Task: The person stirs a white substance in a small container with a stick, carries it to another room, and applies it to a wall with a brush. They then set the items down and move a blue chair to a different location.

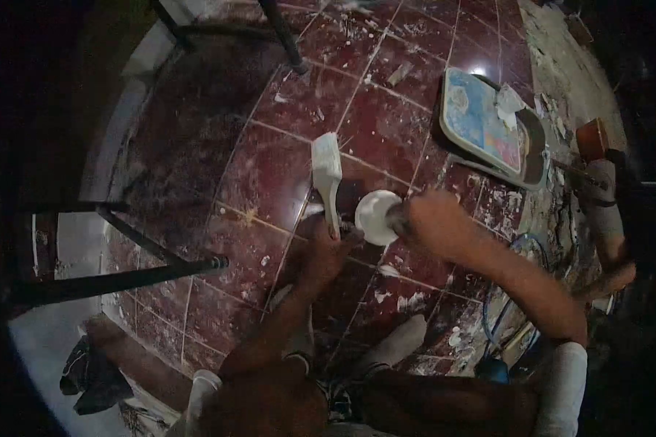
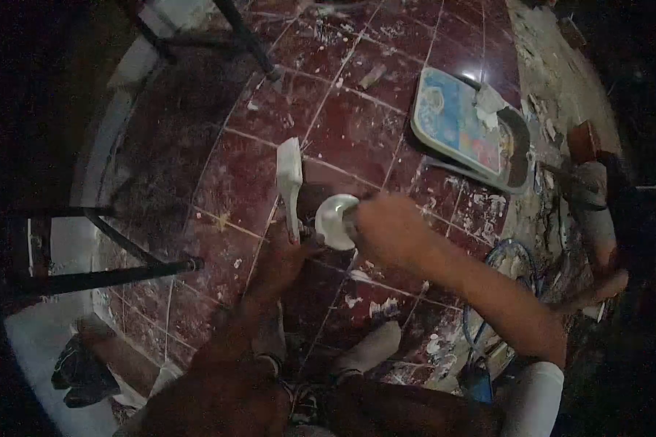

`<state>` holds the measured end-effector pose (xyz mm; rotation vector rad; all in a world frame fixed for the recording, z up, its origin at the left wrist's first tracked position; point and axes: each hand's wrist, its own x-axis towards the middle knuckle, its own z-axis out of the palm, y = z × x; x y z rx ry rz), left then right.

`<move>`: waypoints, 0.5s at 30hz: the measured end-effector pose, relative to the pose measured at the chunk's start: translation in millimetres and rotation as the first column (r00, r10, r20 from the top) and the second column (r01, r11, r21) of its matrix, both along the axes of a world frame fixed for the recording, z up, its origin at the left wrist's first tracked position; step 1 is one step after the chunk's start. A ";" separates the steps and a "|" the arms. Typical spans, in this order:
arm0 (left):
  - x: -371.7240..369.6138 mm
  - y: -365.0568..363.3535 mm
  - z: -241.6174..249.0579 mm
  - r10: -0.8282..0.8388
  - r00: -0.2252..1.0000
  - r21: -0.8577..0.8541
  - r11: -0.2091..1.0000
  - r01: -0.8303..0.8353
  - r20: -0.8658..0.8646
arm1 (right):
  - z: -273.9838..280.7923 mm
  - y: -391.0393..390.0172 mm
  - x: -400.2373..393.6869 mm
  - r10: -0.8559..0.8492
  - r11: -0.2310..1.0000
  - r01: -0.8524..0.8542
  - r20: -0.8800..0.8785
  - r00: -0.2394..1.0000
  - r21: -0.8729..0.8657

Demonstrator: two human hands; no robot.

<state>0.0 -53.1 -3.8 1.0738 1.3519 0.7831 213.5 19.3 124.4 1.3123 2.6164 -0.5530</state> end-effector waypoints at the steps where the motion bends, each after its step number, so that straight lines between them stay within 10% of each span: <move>1: 1.0 -2.9 -10.8 -0.004 1.000 0.024 1.000 0.004 0.004 | 3.8 0.6 -0.2 0.028 0.992 -0.033 -0.043 0.999 -0.123; 5: 7.7 -0.7 -4.0 0.072 0.996 0.020 0.997 -0.073 0.047 | 8.0 2.7 -4.0 -0.064 0.993 0.087 0.259 0.964 -0.075; 10: -2.9 8.5 4.5 -0.046 0.999 -0.006 0.999 0.045 -0.015 | -12.7 -3.3 9.3 0.081 0.995 -0.082 -0.010 0.997 -0.064; 14: 3.8 10.4 18.2 -0.059 0.980 -0.136 0.990 0.033 -0.192 | 9.4 3.4 -3.6 0.027 0.996 -0.003 0.269 0.963 -0.090; 15: 8.2 8.3 16.7 0.053 0.998 0.000 0.999 -0.053 0.016 | 1.0 2.7 -4.5 0.006 0.997 0.009 0.203 0.979 -0.071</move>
